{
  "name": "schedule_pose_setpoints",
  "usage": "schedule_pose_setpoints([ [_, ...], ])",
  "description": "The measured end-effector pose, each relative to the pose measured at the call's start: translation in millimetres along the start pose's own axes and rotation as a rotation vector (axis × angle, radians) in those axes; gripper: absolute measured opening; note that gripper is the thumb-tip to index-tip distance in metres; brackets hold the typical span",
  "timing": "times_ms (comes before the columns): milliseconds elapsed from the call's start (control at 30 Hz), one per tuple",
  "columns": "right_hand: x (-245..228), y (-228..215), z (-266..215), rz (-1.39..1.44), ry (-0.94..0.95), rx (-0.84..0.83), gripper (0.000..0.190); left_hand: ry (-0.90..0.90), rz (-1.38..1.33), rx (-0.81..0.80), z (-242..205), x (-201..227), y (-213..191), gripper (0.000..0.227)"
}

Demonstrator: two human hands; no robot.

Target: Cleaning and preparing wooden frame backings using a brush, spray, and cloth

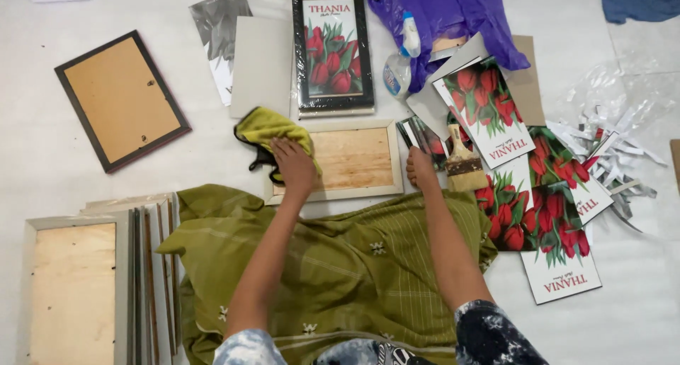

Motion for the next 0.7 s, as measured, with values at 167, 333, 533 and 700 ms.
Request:
schedule_pose_setpoints([
  [167,-21,26,-58,-0.034,-0.037,0.390,0.043,0.061,0.000,-0.057,-48,76,1,0.074],
  [333,-19,20,-54,-0.036,-0.059,0.471,0.043,0.305,0.053,0.116,-67,146,-3,0.074],
  [533,-19,26,-61,-0.034,-0.086,0.456,0.039,0.668,-0.230,0.131,-56,160,64,0.080],
  [700,-19,20,-51,-0.058,-0.036,0.426,0.040,0.448,-0.146,0.204,-79,95,-10,0.057],
])
Point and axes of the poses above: each hand's wrist, its own z-axis towards the middle knuckle, its own y-axis out of the palm, x = y × z, the point moved 6 cm from there along z, towards the middle knuckle, and after that the axes turned 8 degrees about -z, right-handed, at the moved point
